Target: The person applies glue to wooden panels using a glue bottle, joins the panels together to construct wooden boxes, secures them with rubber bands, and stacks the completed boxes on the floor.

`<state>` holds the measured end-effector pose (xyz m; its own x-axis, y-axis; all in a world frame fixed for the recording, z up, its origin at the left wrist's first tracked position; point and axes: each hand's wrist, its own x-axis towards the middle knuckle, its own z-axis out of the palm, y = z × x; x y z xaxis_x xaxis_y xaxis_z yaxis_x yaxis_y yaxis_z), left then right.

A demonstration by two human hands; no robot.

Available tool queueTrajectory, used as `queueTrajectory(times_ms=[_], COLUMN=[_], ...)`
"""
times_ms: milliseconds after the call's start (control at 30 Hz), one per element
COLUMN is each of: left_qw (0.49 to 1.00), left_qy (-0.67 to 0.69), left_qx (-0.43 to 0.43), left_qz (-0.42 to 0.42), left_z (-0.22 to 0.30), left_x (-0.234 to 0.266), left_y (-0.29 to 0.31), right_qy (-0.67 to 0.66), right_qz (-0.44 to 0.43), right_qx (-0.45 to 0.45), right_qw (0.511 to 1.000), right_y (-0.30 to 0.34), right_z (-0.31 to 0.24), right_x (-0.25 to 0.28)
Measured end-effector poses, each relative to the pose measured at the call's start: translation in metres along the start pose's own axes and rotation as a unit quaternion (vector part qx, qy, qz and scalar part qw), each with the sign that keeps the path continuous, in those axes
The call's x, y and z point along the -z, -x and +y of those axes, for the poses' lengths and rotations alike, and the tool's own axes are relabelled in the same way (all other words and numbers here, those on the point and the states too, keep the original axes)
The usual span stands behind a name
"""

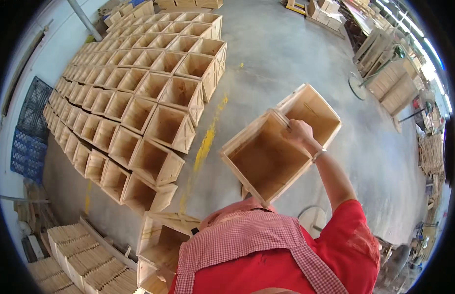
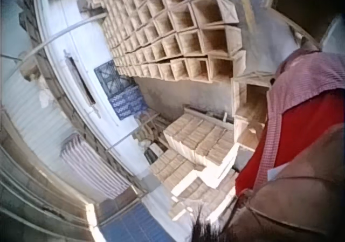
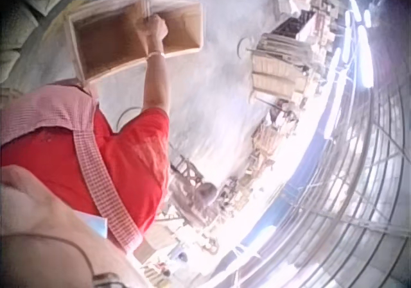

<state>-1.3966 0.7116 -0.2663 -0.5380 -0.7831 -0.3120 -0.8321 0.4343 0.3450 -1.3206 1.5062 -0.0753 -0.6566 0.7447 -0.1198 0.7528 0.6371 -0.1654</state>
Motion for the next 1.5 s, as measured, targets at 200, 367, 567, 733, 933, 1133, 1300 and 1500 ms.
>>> queueTrajectory(times_ms=[200,367,567,733,933,1133,1300,1500], left_qw=[0.999,0.999,0.999,0.995,0.995,0.998,0.987,0.552], left_qy=[0.042,-0.003,-0.016,-0.074,-0.103,-0.045,-0.054,0.533], left_qx=[0.023,0.041,-0.030,-0.005,0.000,0.031,-0.145,0.407], left_qz=[0.020,-0.023,-0.039,-0.059,-0.011,-0.021,0.052,-0.495], left_z=[0.080,0.185,0.311,0.356,0.385,0.387,0.428,0.573], left_x=[-0.080,-0.186,-0.337,-0.428,-0.502,-0.525,-0.513,-0.651], left_y=[0.110,0.201,0.267,0.289,0.313,0.319,0.399,0.584], right_qy=[0.006,0.059,0.044,0.043,0.035,0.022,-0.112,-0.385], right_qz=[-0.081,-0.104,-0.146,-0.133,-0.150,-0.203,0.057,-0.067], right_qx=[0.048,0.107,0.134,0.154,0.187,0.151,0.104,-0.253], right_qw=[0.996,0.987,0.979,0.978,0.970,0.967,0.987,0.885], right_y=[-0.196,-0.366,-0.543,-0.640,-0.716,-0.738,-0.740,-0.745], right_z=[0.000,-0.018,-0.028,-0.041,-0.059,-0.068,0.002,0.079], right_x=[-0.037,-0.088,-0.190,-0.266,-0.306,-0.310,-0.284,-0.343])
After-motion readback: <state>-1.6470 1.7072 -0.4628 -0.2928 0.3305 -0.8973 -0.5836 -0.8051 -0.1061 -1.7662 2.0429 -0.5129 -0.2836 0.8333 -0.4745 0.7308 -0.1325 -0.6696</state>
